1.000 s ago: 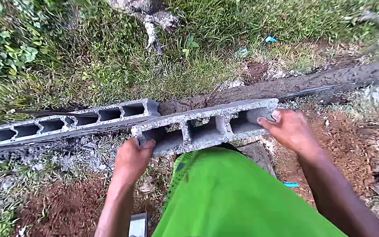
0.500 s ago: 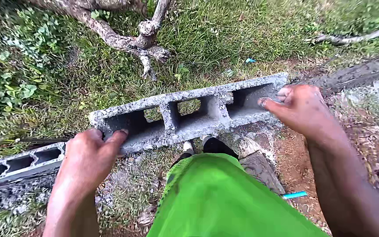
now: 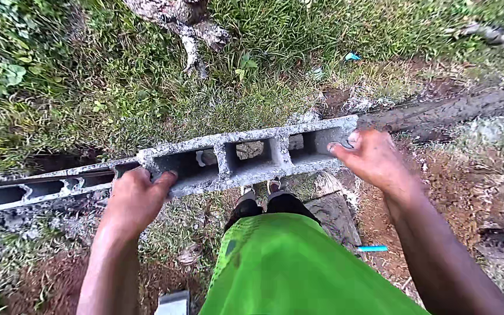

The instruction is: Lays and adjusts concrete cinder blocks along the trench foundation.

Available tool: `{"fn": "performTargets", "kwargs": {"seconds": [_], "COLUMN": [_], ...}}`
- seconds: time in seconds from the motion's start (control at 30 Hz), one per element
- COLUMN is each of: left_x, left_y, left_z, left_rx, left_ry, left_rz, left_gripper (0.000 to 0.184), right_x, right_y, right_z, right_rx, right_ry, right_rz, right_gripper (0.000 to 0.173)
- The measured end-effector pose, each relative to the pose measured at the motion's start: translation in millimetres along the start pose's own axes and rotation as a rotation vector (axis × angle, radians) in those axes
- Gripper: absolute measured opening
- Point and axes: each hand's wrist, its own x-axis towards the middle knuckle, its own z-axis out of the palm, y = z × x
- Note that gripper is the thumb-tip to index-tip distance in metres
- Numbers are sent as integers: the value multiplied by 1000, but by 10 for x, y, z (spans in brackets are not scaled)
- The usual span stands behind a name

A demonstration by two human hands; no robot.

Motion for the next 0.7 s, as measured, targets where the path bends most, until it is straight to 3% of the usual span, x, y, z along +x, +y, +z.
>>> {"fn": "performTargets", "kwargs": {"seconds": [0.7], "left_x": [959], "left_y": [-214], "left_z": [1046], "left_rx": [65], "left_ry": [-165], "left_rz": [-219], "left_gripper": [41], "right_x": [955], "right_y": [286], "right_z": [1171], "right_rx": [-1], "right_ry": [-329], "right_rz": [182], "right_gripper": [46]}}
